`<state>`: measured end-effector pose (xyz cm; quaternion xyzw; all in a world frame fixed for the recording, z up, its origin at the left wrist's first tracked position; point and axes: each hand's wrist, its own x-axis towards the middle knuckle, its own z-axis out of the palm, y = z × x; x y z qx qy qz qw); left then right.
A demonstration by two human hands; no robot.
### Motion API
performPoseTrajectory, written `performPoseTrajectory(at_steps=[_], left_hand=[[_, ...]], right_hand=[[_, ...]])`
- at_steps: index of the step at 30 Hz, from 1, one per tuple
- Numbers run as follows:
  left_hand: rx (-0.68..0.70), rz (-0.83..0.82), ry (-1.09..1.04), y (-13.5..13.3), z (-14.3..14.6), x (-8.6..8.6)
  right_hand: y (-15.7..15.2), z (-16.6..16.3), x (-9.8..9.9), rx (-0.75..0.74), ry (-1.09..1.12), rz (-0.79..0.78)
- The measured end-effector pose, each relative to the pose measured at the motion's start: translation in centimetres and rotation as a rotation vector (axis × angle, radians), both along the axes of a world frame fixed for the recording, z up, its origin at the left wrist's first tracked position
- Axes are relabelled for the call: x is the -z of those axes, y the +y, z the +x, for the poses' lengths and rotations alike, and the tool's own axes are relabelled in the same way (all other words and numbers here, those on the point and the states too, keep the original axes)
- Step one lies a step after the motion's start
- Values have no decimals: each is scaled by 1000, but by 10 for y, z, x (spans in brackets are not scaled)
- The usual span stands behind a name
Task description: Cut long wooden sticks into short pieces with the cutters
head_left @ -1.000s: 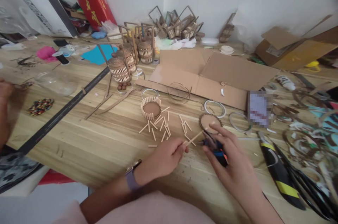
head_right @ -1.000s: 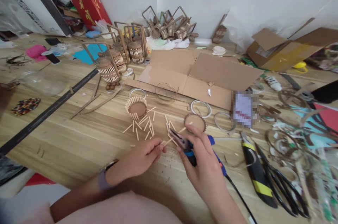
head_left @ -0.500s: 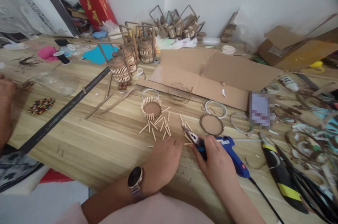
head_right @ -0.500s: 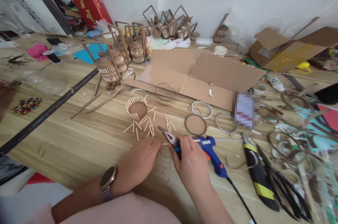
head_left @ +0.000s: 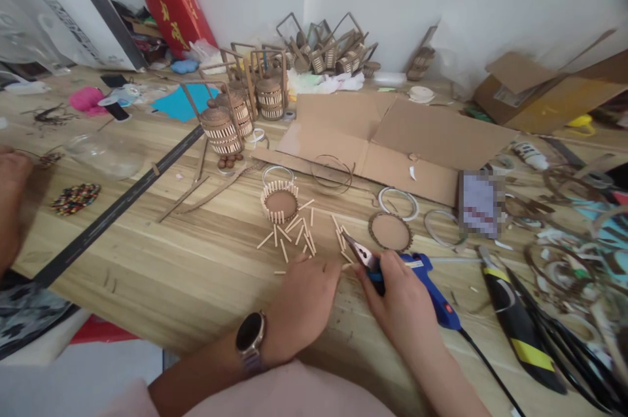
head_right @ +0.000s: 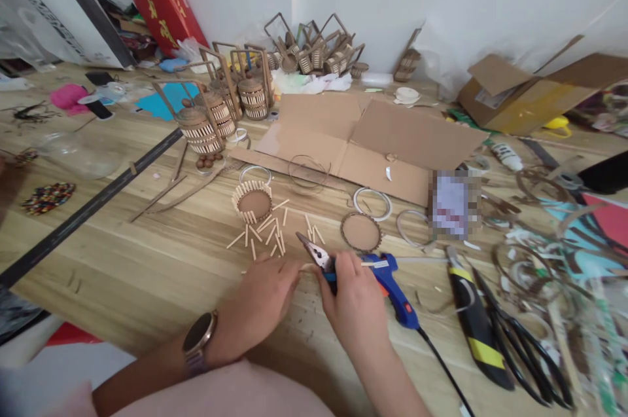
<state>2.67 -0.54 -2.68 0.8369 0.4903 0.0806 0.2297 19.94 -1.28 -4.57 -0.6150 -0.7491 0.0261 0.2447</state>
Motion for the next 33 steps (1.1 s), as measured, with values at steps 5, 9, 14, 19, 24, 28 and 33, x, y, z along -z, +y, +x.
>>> performPoseTrajectory(at_steps=[5, 9, 14, 19, 24, 28, 33], left_hand=[[-78, -415, -472, 14, -12, 5], [-83, -652, -705, 18, -10, 8], [-32, -711, -676, 14, -7, 9], [3, -754, -590, 14, -5, 5], [31, -872, -658, 13, -5, 12], [48, -1035, -761, 13, -6, 19], [60, -1118, -778, 15, -7, 15]], right_hand=[[4, 19, -25, -157, 302, -312], [1, 16, -32, -266, 343, -422], [-1, 8, -23, -297, 309, -475], [-2, 8, -19, -337, 303, -476], [-4, 10, -16, -378, 307, -500], [-4, 10, -19, -411, 330, -525], [-5, 9, -22, -443, 343, -538]])
